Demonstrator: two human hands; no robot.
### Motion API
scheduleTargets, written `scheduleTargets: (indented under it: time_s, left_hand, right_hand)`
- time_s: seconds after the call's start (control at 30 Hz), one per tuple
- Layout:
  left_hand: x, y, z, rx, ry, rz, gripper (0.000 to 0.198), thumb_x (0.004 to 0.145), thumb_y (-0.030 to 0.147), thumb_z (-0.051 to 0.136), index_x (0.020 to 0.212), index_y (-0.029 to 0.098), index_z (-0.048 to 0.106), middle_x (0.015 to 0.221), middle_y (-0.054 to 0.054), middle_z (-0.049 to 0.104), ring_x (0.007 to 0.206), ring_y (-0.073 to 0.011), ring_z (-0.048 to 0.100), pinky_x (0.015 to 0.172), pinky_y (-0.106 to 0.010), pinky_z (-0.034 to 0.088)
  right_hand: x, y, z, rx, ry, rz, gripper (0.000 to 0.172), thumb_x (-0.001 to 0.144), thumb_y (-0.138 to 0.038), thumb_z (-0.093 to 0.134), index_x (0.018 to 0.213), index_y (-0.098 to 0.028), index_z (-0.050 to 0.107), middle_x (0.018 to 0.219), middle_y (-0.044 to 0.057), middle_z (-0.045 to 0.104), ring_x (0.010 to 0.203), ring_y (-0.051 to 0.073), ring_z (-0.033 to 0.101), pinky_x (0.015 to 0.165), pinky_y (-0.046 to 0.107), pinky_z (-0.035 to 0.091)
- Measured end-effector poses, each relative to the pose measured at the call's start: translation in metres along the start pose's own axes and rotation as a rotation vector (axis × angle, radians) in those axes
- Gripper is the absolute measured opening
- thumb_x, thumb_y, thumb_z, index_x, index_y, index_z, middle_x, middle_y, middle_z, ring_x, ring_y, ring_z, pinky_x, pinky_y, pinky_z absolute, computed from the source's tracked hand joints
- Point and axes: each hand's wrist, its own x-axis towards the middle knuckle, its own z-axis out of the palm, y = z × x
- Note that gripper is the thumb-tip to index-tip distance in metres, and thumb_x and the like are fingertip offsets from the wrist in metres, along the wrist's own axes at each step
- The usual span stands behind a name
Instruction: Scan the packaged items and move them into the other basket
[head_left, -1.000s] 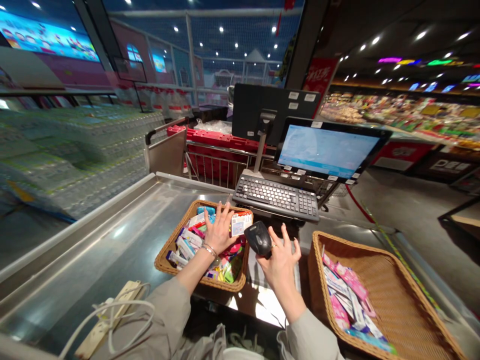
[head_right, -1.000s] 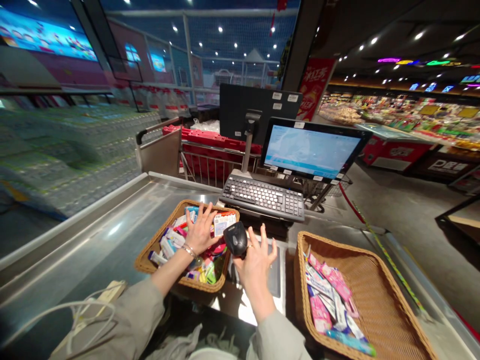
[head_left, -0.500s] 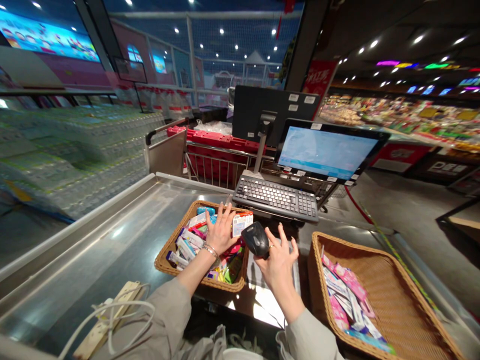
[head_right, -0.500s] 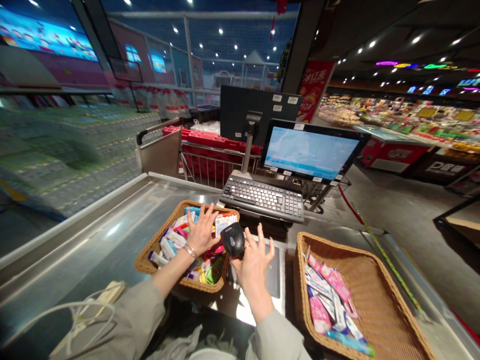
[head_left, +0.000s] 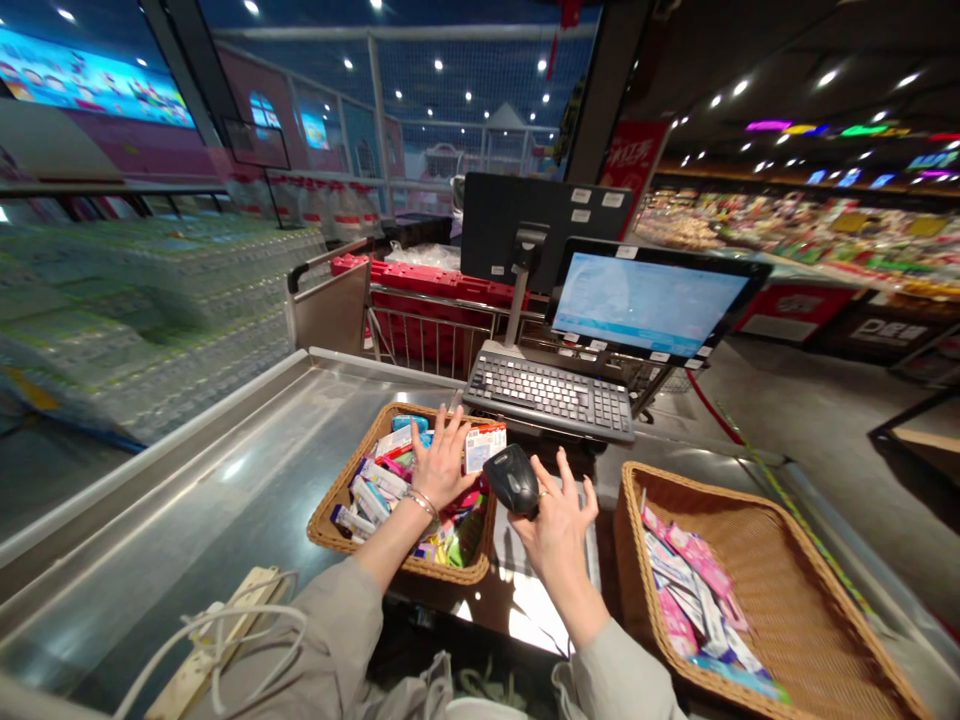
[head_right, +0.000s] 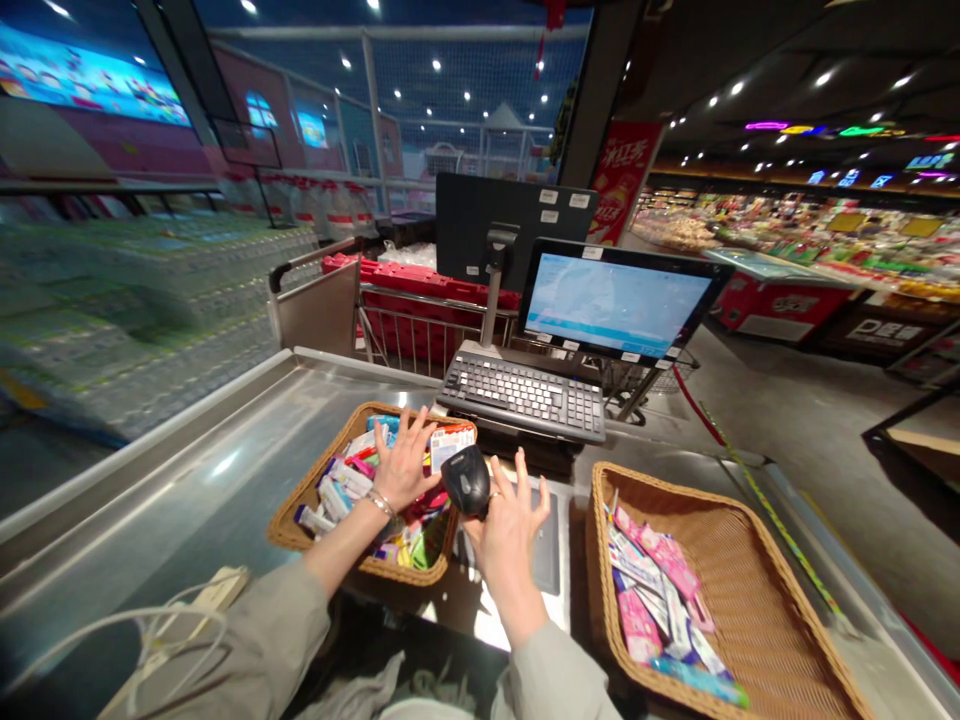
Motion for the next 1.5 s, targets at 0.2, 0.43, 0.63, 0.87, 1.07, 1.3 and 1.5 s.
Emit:
scheduleTargets:
  time_s: [0.2, 0.43, 0.63, 0.87, 1.07, 1.3, 1.5]
  left_hand:
    - [0.004, 0.006, -0.002, -0.008, 0.008, 0.002, 0.078, 0.074, 0.049, 0.067, 0.139, 0.016, 0.041, 0.154, -0.016, 0.029, 0.145, -0.0364, 0.014, 0.111, -0.069, -0.01]
    - [0.014, 0.022, -0.002, -0.043, 0.014, 0.052, 0.077, 0.074, 0.051, 0.067, 0.138, 0.016, 0.042, 0.153, -0.016, 0.03, 0.146, -0.0362, 0.012, 0.112, -0.069, -0.008]
    - [0.023, 0.042, 0.0, -0.069, 0.006, 0.119, 0.078, 0.074, 0.049, 0.067, 0.139, 0.017, 0.041, 0.154, -0.016, 0.03, 0.146, -0.0364, 0.011, 0.112, -0.069, -0.007]
    - [0.033, 0.068, 0.005, -0.101, -0.003, 0.197, 0.081, 0.072, 0.051, 0.068, 0.14, 0.017, 0.04, 0.153, -0.017, 0.029, 0.145, -0.0369, 0.011, 0.112, -0.068, -0.008]
    - [0.041, 0.094, 0.009, -0.134, 0.009, 0.266, 0.081, 0.072, 0.052, 0.068, 0.14, 0.017, 0.041, 0.154, -0.015, 0.029, 0.146, -0.0365, 0.012, 0.112, -0.067, -0.01]
    - [0.05, 0.129, 0.013, -0.175, 0.014, 0.365, 0.08, 0.074, 0.056, 0.064, 0.14, 0.017, 0.041, 0.154, -0.014, 0.028, 0.146, -0.0357, 0.01, 0.112, -0.067, -0.011]
    - [0.054, 0.161, 0.016, -0.208, 0.015, 0.442, 0.079, 0.076, 0.057, 0.061, 0.141, 0.016, 0.041, 0.154, -0.014, 0.029, 0.146, -0.0353, 0.013, 0.112, -0.066, -0.012]
  right_hand:
    - [-0.001, 0.015, 0.003, -0.111, 0.094, 0.079, 0.042, 0.069, -0.022, 0.059, 0.111, -0.025, 0.063, 0.135, 0.005, 0.056, 0.139, 0.031, 0.028, 0.107, 0.056, 0.015]
    - [-0.006, 0.033, -0.004, -0.156, 0.132, 0.156, 0.032, 0.072, -0.024, 0.057, 0.103, -0.023, 0.066, 0.132, 0.006, 0.058, 0.138, 0.031, 0.03, 0.104, 0.056, 0.017]
    - [-0.013, 0.051, -0.015, -0.21, 0.179, 0.216, 0.028, 0.074, -0.026, 0.057, 0.1, -0.021, 0.066, 0.132, 0.007, 0.059, 0.136, 0.031, 0.032, 0.104, 0.055, 0.018]
    - [-0.022, 0.071, -0.028, -0.254, 0.244, 0.304, 0.032, 0.076, -0.028, 0.055, 0.105, -0.02, 0.065, 0.127, 0.009, 0.061, 0.135, 0.029, 0.034, 0.105, 0.054, 0.017]
    - [-0.033, 0.088, -0.042, -0.29, 0.28, 0.371, 0.025, 0.079, -0.033, 0.054, 0.097, -0.02, 0.066, 0.127, 0.008, 0.062, 0.134, 0.03, 0.035, 0.104, 0.052, 0.017]
    - [-0.048, 0.114, -0.057, -0.339, 0.361, 0.447, 0.034, 0.081, -0.041, 0.053, 0.101, -0.016, 0.065, 0.121, 0.011, 0.065, 0.131, 0.031, 0.039, 0.104, 0.053, 0.016]
    - [-0.063, 0.136, -0.069, -0.356, 0.427, 0.527, 0.036, 0.084, -0.043, 0.05, 0.1, -0.016, 0.066, 0.118, 0.013, 0.066, 0.129, 0.031, 0.041, 0.103, 0.053, 0.015]
